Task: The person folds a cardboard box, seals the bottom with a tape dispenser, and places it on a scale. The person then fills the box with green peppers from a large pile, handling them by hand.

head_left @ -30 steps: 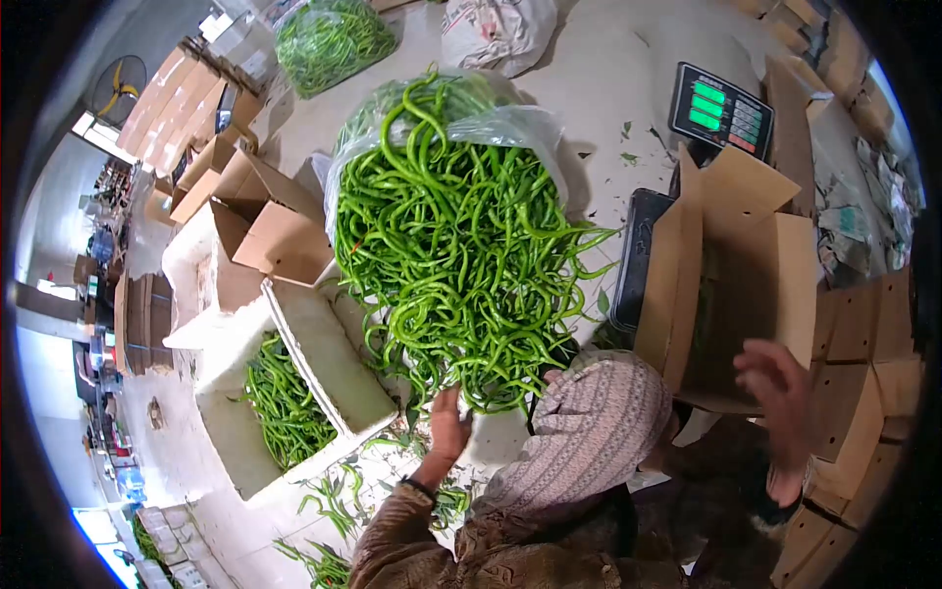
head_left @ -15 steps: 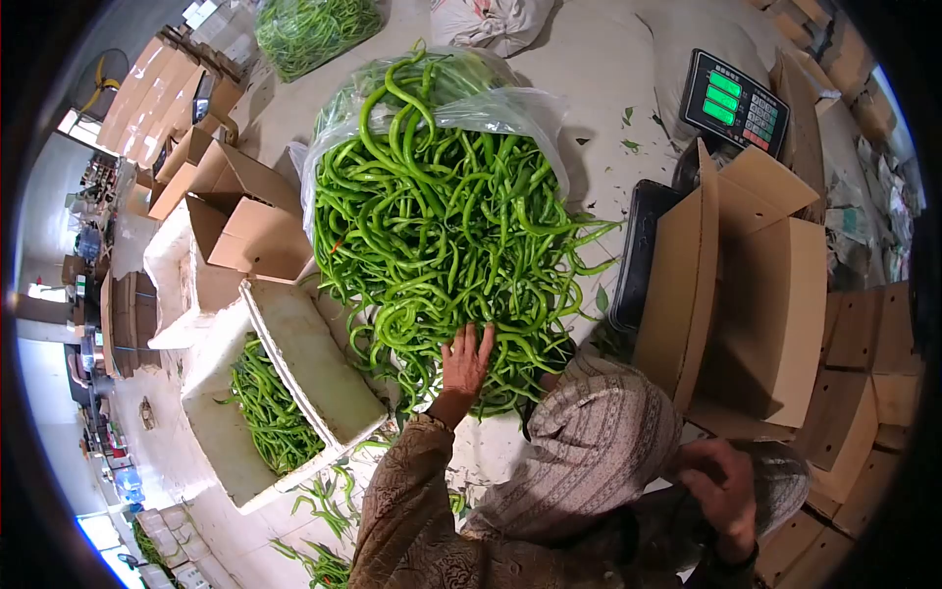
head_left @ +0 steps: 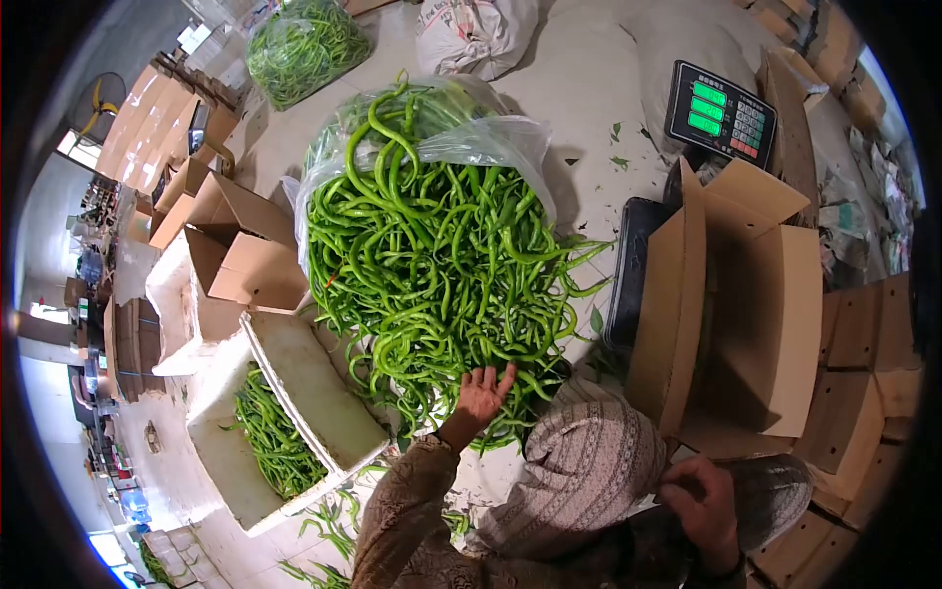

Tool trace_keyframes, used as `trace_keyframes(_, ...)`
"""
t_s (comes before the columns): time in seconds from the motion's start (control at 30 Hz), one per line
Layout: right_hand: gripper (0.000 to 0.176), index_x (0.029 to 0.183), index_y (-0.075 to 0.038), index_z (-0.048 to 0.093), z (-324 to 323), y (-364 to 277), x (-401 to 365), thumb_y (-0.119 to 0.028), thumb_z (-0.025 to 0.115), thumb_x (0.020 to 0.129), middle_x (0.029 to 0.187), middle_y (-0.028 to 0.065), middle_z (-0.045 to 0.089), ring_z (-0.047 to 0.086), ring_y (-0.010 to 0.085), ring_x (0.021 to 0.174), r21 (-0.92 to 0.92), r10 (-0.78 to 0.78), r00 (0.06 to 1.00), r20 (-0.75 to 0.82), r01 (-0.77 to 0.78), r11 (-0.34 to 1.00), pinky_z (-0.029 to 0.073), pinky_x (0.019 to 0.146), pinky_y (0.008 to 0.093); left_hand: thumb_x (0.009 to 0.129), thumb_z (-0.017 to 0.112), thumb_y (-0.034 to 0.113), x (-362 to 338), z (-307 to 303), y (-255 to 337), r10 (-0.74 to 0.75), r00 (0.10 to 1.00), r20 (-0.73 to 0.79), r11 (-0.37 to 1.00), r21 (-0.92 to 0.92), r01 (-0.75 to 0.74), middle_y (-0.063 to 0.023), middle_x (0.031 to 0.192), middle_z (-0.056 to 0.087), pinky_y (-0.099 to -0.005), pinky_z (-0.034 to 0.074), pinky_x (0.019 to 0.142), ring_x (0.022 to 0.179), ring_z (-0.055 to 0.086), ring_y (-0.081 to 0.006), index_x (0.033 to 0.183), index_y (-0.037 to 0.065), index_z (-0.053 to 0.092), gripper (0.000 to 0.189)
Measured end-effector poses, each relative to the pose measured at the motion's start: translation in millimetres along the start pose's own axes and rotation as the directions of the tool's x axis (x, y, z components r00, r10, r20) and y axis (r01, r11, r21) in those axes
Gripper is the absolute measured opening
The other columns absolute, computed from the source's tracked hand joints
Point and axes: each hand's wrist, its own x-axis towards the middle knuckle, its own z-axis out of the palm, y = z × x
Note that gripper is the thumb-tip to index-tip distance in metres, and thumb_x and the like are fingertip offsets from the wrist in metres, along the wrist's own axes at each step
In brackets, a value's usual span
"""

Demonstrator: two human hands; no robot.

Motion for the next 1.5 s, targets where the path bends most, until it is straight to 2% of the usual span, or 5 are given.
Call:
trace_keyframes(0.4,0.007,0.086,0.002,0.06,-4.7,-1.8,2.9,0.0,0.064,0.08,0.076,0.0079,0.064,0.062,0.0123,0.07,-0.015,-0.124,0.992,-0.029,0.124,0.992,0.05,0.064,0.0257,0.072,0.069,0.005,0.0,-101.1,-65.0,-0.367,0.929,-0.043,0.878,-0.348,0.33,-0.0188,0.101,0.065,-0.0389,0.055,0.065,0.077,0.068,-0.0302,0.14,0.015,0.039,0.075)
trace_keyframes(0.57,0.01,0.091,0.002,0.06,0.7,-7.1,2.2,-0.002,0.065,0.083,0.079,0.0091,0.065,0.063,0.0126,0.075,0.13,-0.078,0.996,0.052,0.071,0.989,0.05,0.068,0.0264,0.074,0.061,-0.011,-22.1,-163.2,-104.0,-0.574,0.798,0.184,-0.037,-0.979,0.199,-0.0044,0.092,0.066,-0.0292,0.054,0.072,0.08,0.063,-0.0141,0.127,0.002,0.05,0.056)
trace_keyframes(1.07,0.014,0.095,0.0,0.062,26.1,-48.7,10.3,-0.009,0.066,0.084,0.081,0.0063,0.063,0.061,0.0129,0.073,0.169,-0.278,0.937,0.213,0.245,0.955,0.05,0.071,0.028,0.07,0.07,0.005,-49.4,-329.4,-104.1,-0.692,0.716,0.089,-0.198,-0.978,-0.069,-0.007,0.087,0.061,-0.0267,0.05,0.058,0.061,0.058,-0.0163,0.115,-0.001,0.055,0.047)
trace_keyframes(1.4,0.043,0.11,0.001,0.057,125.7,-107.7,70.0,-0.026,0.072,0.079,0.102,0.0152,0.062,0.061,0.0313,0.093,-0.227,-0.838,0.481,0.258,0.873,0.432,0.049,0.08,0.0396,0.072,0.067,0.002,-45.9,-413.4,-67.0,-0.593,0.805,-0.006,-0.338,-0.906,-0.255,-0.0114,0.092,0.061,-0.0253,0.05,0.05,0.059,0.057,-0.0161,0.127,-0.003,0.048,0.058)
trace_keyframes(1.5,0.029,0.095,-0.002,0.058,133.3,-123.1,63.9,-0.028,0.066,0.087,0.08,0.0082,0.062,0.061,0.0231,0.076,-0.044,-0.438,0.689,0.578,0.562,0.826,0.049,0.072,0.037,0.074,0.066,0.0,-41.9,-421.9,-58.1,-0.523,0.852,-0.014,-0.488,-0.815,-0.313,-0.0137,0.095,0.06,-0.0245,0.049,0.049,0.063,0.056,-0.0157,0.133,-0.001,0.041,0.064)
